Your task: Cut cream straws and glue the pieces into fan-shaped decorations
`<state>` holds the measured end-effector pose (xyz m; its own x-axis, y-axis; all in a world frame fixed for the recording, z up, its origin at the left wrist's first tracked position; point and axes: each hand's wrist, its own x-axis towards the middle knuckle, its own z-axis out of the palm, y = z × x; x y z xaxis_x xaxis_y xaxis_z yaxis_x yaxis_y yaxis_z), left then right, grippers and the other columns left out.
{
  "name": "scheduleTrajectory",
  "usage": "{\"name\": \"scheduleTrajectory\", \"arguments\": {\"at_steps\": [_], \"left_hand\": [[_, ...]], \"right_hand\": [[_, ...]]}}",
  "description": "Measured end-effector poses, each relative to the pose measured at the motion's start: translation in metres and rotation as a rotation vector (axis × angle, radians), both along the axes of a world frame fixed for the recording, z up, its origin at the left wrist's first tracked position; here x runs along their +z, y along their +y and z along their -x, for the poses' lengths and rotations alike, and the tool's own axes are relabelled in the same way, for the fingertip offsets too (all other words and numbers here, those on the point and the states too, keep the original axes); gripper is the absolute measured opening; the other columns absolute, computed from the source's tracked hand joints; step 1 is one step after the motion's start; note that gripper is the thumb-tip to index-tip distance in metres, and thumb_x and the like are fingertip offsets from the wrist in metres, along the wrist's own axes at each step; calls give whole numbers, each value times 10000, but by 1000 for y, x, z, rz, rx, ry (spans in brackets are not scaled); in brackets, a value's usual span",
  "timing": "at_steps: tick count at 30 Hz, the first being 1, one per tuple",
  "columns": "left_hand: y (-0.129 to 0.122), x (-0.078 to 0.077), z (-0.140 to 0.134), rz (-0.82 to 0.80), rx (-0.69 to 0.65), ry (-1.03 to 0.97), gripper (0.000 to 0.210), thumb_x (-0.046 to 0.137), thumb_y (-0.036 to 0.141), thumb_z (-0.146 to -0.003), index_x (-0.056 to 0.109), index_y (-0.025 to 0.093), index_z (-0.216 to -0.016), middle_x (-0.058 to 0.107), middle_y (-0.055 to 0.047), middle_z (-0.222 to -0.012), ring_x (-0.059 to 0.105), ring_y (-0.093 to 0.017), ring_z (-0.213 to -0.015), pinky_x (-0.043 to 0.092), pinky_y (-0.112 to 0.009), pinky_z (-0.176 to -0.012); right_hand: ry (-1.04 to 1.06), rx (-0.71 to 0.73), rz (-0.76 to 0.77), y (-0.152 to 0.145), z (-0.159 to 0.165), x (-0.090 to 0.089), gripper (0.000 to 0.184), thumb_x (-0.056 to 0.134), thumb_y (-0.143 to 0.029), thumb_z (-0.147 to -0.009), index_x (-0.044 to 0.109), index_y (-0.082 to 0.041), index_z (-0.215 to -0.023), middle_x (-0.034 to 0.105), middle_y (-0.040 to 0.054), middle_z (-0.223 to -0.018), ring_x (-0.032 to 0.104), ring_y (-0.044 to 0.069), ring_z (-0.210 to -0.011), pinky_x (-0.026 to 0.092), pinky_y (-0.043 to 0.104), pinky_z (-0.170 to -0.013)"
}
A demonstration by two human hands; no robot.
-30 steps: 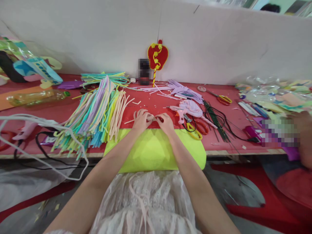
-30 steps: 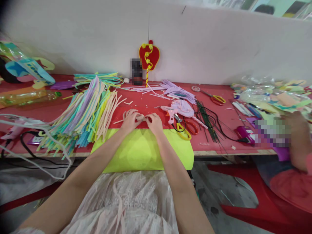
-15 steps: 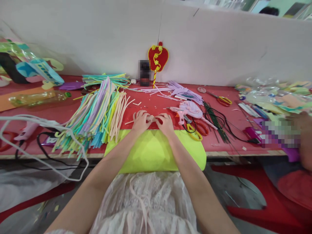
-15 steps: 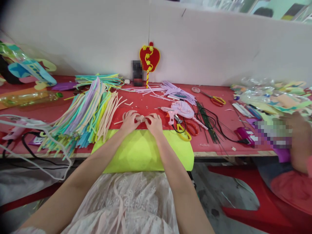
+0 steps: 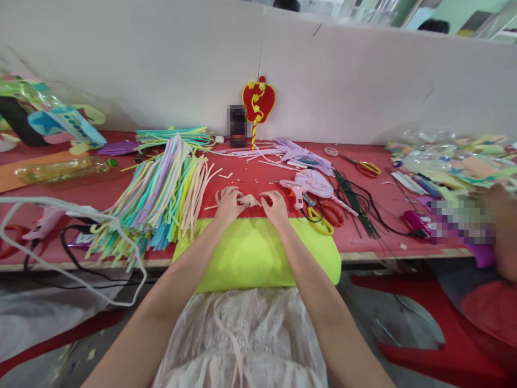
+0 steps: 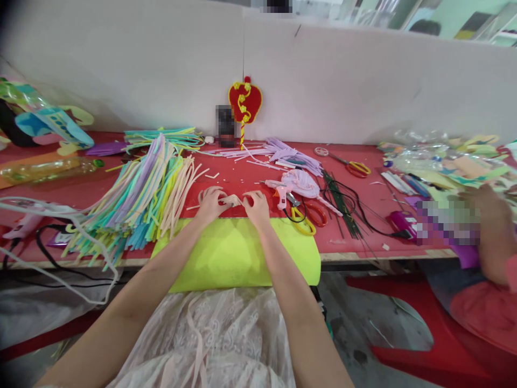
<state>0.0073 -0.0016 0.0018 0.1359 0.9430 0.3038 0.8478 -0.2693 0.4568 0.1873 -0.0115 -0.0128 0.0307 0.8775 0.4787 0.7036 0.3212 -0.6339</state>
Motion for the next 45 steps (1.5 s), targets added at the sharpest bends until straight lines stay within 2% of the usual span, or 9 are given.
{"name": "scheduleTrajectory", "arguments": {"at_steps": [5, 10, 13, 17, 22, 27, 32, 36, 45], "left_hand": [[-1, 0, 1, -29, -15, -16, 175, 560, 388, -801, 600, 251, -904, 547, -63, -1198, 410, -250, -1212, 165, -491, -1080], [-1, 2, 1, -28, -13, -28, 184, 605, 360, -769, 594, 254, -918, 569, -53, -1192, 442, -246, -1191, 163, -482, -1083], [1, 1, 1, -9, -33, -45, 161, 598, 324, -776, 583, 263, -923, 636, -37, -1073, 507, -233, -1116, 127, -488, -1085], [1, 2, 1, 23, -92, -100, 129, 580, 308, -796, 571, 267, -918, 680, 20, -891, 592, -192, -956, 93, -482, -1084], [0, 8, 2, -3, -109, -145, 178, 587, 302, -799, 574, 275, -975, 686, 33, -926, 604, -167, -957, 90, -429, -1092], [2, 10, 2, -2, -115, -158, 186, 575, 290, -810, 591, 283, -994, 690, 31, -973, 601, -172, -974, 96, -425, -1090], [4, 6, 4, 25, -77, -115, 156, 551, 298, -827, 615, 271, -965, 688, -3, -995, 590, -208, -990, 132, -469, -1073], [2, 3, 4, -48, -33, -47, 221, 553, 300, -828, 606, 278, -1042, 639, -46, -1082, 546, -224, -1059, 134, -483, -1075], [-1, 0, -1, -85, -128, 45, 190, 549, 323, -839, 645, 292, -1000, 599, -30, -996, 541, -200, -996, 100, -480, -1094]], "right_hand": [[9, -6, 16, 0, -1, 1, 188, 488, -258, -830, 653, -219, -912, 615, 60, -951, 552, 206, -956, 424, 366, -913], [49, -7, 14, 1, -3, -1, 207, 472, -269, -845, 654, -214, -927, 621, 59, -953, 562, 198, -943, 427, 355, -906], [77, -7, 4, 2, -4, -3, 223, 465, -291, -855, 655, -205, -936, 626, 61, -954, 572, 189, -931, 436, 338, -892], [125, -10, 10, 2, -4, -2, 255, 460, -342, -867, 654, -193, -937, 633, 63, -948, 585, 180, -909, 460, 310, -824], [169, 13, -4, -3, -3, 7, 305, 465, -413, -872, 661, -181, -899, 631, 54, -867, 580, 147, -746, 461, 269, -694], [127, 78, -44, -4, -2, 8, 317, 471, -421, -879, 680, -182, -878, 615, 52, -821, 571, 153, -752, 452, 274, -707], [72, 85, -30, -1, -3, 1, 283, 468, -370, -891, 690, -201, -939, 631, 61, -885, 581, 170, -835, 455, 298, -794], [1, 57, -3, -1, -4, -4, 242, 498, -318, -878, 691, -209, -977, 634, 63, -892, 576, 183, -866, 451, 309, -826], [-65, 51, 30, -2, -5, -4, 216, 524, -299, -864, 706, -205, -932, 625, 69, -864, 574, 191, -853, 450, 320, -835]]}}
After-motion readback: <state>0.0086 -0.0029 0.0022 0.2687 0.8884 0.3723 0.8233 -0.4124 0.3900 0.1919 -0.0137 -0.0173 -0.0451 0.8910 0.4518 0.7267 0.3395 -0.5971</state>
